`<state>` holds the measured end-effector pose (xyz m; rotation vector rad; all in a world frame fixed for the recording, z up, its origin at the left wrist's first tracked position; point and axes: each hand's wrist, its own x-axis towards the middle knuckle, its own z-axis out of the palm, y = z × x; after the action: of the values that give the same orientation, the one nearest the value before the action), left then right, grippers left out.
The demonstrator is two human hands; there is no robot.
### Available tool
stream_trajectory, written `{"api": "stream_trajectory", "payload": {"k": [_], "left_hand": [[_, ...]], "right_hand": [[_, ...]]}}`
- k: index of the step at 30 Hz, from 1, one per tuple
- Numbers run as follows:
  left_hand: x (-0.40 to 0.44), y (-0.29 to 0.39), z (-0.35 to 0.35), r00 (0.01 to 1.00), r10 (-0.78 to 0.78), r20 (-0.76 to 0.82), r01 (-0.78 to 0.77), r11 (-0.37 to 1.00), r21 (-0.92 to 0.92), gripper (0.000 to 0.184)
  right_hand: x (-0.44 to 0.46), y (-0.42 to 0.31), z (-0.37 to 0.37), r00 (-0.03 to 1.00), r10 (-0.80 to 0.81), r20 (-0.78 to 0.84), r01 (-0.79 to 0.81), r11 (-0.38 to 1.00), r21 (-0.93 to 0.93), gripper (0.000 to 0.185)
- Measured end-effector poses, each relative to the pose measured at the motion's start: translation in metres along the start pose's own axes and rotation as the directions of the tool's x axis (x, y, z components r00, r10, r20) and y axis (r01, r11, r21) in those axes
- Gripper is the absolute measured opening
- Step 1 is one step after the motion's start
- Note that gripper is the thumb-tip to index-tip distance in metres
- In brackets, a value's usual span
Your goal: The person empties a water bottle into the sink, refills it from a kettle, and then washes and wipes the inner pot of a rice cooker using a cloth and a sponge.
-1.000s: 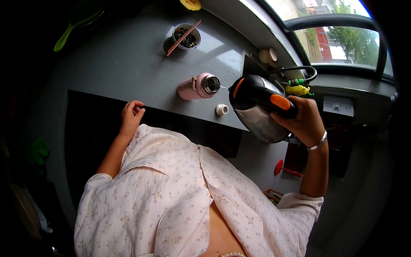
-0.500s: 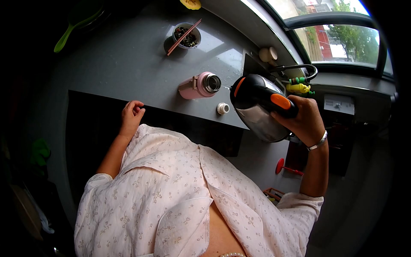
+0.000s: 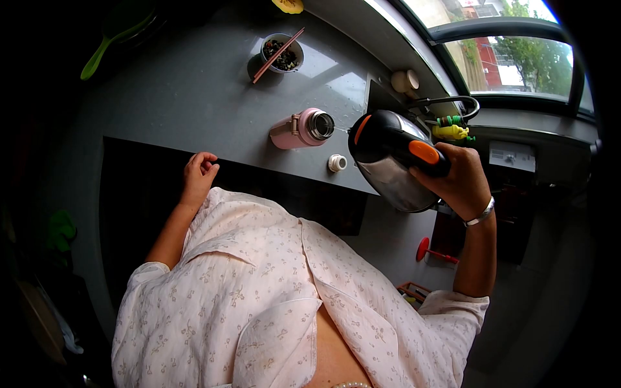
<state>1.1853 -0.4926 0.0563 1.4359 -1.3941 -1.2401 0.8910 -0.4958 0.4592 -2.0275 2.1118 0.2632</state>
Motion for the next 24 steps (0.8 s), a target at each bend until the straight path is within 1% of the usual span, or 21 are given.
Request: {"api": "stream_trajectory", "payload": {"k": [6, 8, 9, 12, 13, 15, 16, 17, 19, 20, 21, 23, 24], "left_hand": [[0.001, 0.001, -0.002, 1.0, -0.019, 0.024, 0.019, 1.0, 0.003, 0.016], [0.002, 0.0, -0.002, 0.999, -0.023, 0.037, 0.022, 1.0, 0.008, 0.016], [0.002, -0.001, -0.002, 0.999, -0.017, 0.043, 0.017, 1.0, 0.01, 0.016], [0.003, 0.0, -0.003, 0.998, -0.009, 0.061, 0.008, 1.0, 0.014, 0.016], [0.003, 0.002, -0.003, 0.997, -0.009, 0.07, 0.008, 1.0, 0.014, 0.016], [0.003, 0.004, -0.001, 0.996, -0.025, 0.085, 0.023, 0.999, 0.024, 0.016], [0.003, 0.006, 0.0, 0.995, -0.041, 0.095, 0.039, 0.999, 0.032, 0.016], [0.002, 0.008, 0.001, 0.995, -0.037, 0.094, 0.034, 0.999, 0.037, 0.016], [-0.002, 0.015, 0.004, 0.994, -0.034, 0.108, 0.028, 0.998, 0.058, 0.015], [-0.004, 0.016, 0.006, 0.995, -0.01, 0.098, 0.005, 0.998, 0.055, 0.015], [-0.007, 0.017, 0.008, 0.996, -0.005, 0.086, 0.0, 0.998, 0.063, 0.015], [-0.013, 0.016, 0.011, 0.997, -0.001, 0.071, -0.003, 0.998, 0.061, 0.014], [-0.018, 0.008, 0.015, 0.998, 0.045, 0.042, -0.045, 0.999, -0.017, 0.014]], "right_hand": [[-0.003, 0.001, 0.001, 1.0, 0.028, 0.002, -0.028, 0.999, 0.019, 0.027], [-0.007, 0.003, 0.004, 0.998, 0.01, -0.059, -0.007, 0.999, 0.044, 0.027], [-0.009, 0.005, 0.007, 0.998, 0.014, -0.06, -0.012, 0.999, 0.046, 0.027], [-0.022, 0.015, 0.018, 0.983, 0.022, -0.183, 0.003, 0.991, 0.136, 0.028], [-0.027, 0.019, 0.022, 0.982, 0.027, -0.185, -0.001, 0.99, 0.139, 0.028], [-0.037, 0.03, 0.032, 0.972, 0.135, -0.194, -0.082, 0.962, 0.261, 0.029], [-0.042, 0.036, 0.041, 0.958, 0.129, -0.258, -0.04, 0.946, 0.322, 0.028], [-0.048, 0.037, 0.045, 0.956, 0.129, -0.262, -0.038, 0.944, 0.327, 0.028], [-0.059, 0.04, 0.054, 0.933, 0.302, -0.197, -0.15, 0.821, 0.551, 0.027], [-0.064, 0.044, 0.061, 0.923, 0.313, -0.223, -0.12, 0.785, 0.608, 0.025], [-0.07, 0.048, 0.065, 0.925, 0.304, -0.228, -0.106, 0.782, 0.614, 0.025], [-0.078, 0.055, 0.071, 0.916, 0.341, -0.213, -0.068, 0.653, 0.754, 0.021], [-0.082, 0.059, 0.072, 0.92, 0.326, -0.217, -0.03, 0.612, 0.79, 0.02]]}}
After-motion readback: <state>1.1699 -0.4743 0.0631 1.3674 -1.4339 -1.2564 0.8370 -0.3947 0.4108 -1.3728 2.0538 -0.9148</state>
